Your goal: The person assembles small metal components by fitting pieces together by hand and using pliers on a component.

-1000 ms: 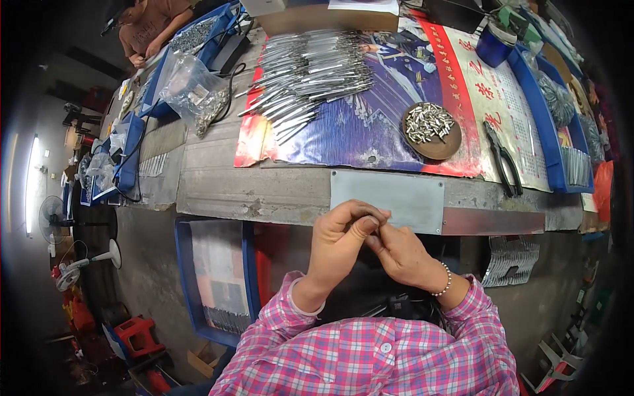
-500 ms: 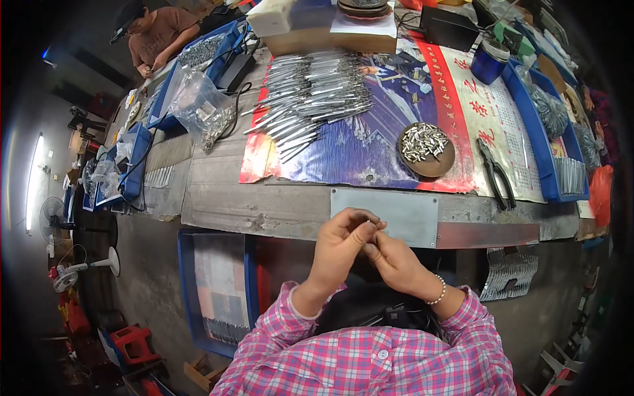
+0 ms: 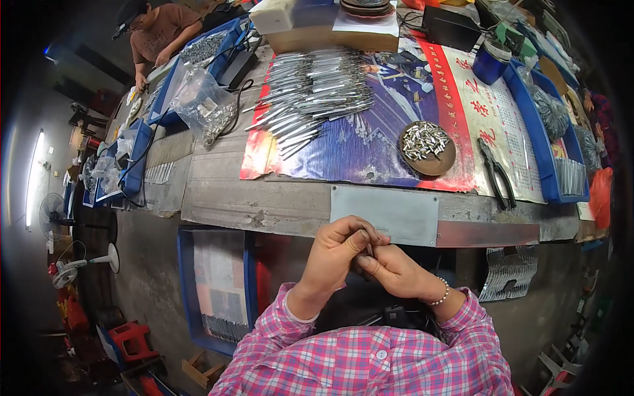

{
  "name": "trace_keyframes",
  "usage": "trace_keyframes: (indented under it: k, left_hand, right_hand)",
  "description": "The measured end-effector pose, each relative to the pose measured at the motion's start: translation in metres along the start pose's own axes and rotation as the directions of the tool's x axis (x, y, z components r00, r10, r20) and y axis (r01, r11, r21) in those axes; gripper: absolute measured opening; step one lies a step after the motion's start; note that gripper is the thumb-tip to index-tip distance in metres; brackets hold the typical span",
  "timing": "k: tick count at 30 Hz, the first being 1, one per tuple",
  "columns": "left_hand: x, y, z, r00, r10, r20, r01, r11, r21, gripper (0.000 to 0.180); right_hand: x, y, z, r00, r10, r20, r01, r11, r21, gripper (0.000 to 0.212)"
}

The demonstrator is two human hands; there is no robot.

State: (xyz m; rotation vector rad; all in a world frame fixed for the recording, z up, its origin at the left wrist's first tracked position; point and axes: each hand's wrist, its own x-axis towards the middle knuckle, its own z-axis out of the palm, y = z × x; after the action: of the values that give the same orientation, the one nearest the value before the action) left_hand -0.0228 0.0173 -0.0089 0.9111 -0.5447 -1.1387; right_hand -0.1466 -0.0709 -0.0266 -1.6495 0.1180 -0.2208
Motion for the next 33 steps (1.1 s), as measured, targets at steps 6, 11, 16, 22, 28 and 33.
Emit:
trace_keyframes:
  k: [6,11,16,22,28,33]
  left_hand:
    - [0.009,-0.030,-0.017,0.957,-0.076,0.279,0.211,0.844,-0.493,0.024]
    - [-0.002,-0.012,0.001,0.957,-0.290,0.015,0.286,0.929,-0.236,0.027]
    - [-0.019,-0.006,-0.005,0.999,0.017,0.032,-0.027,0.944,0.328,0.028]
    - [-0.024,-0.011,0.007,0.937,-0.271,0.219,0.324,0.907,-0.267,0.028]
    - [-0.025,-0.015,0.011,0.878,-0.349,0.327,0.443,0.851,-0.281,0.029]
    - [-0.030,-0.017,0.012,0.851,-0.377,0.366,0.479,0.842,-0.249,0.028]
  right_hand:
    - [0.000,-0.008,-0.006,0.920,0.199,0.337,-0.382,0.644,0.663,0.030]
    - [-0.006,-0.005,-0.006,0.923,0.353,0.150,-0.366,0.694,0.620,0.028]
    - [-0.013,-0.022,-0.025,0.985,0.123,-0.125,-0.156,0.937,-0.313,0.025]
    - [-0.017,-0.030,-0.032,0.974,0.169,-0.150,-0.083,0.886,0.455,0.022]
    - [-0.018,-0.028,-0.028,0.976,0.143,-0.164,-0.024,0.821,0.571,0.008]
    - [-0.019,-0.030,-0.026,0.980,0.168,-0.108,-0.057,0.752,0.657,0.009]
